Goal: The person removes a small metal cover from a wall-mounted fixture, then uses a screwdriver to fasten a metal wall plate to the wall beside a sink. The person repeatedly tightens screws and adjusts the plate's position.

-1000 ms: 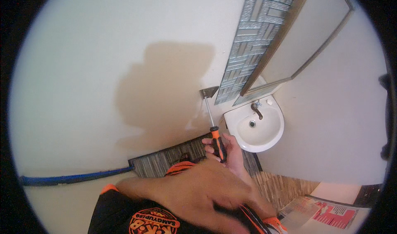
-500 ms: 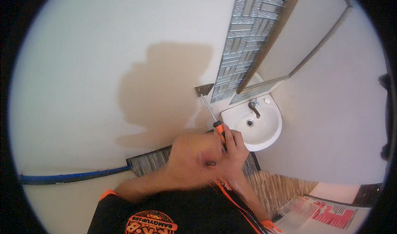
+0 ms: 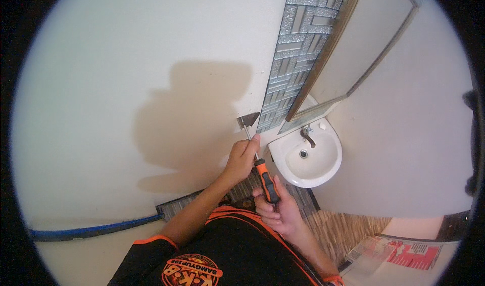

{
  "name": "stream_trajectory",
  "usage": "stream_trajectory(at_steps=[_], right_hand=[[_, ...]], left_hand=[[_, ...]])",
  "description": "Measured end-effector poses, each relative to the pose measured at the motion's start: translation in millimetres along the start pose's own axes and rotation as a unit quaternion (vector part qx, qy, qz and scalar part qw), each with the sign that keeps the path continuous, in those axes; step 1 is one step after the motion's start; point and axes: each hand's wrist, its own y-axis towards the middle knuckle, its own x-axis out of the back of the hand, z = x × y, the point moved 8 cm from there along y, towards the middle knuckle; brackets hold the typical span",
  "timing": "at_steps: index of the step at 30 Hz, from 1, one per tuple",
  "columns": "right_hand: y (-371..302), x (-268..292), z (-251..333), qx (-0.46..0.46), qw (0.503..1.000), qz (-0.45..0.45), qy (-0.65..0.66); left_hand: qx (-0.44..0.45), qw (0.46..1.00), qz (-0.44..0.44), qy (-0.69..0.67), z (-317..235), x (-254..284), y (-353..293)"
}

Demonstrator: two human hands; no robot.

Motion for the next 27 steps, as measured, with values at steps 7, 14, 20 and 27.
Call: stream_trajectory(at_steps=[7,14,20,27], right_hand=[[-10,6,-18,-0.215,0.967,0.077,0.112],[1,6,30,-0.014,0.995,-0.094,-0.043],[-46,-39,-11,-0.485,0.739,0.037,0.467],[-46,-32,-12,-0.398,0.862,-0.007,0.314]], left_hand=[[-0.002,1.0,0.014,0.001,2,1,11],[0.004,0.999,0.033,-0.034,-5,2,8],[-0.027,0.998,0.012,-0.063,-7,1,6],[-0.04,0.998,0.029,-0.033,-14,5,8]])
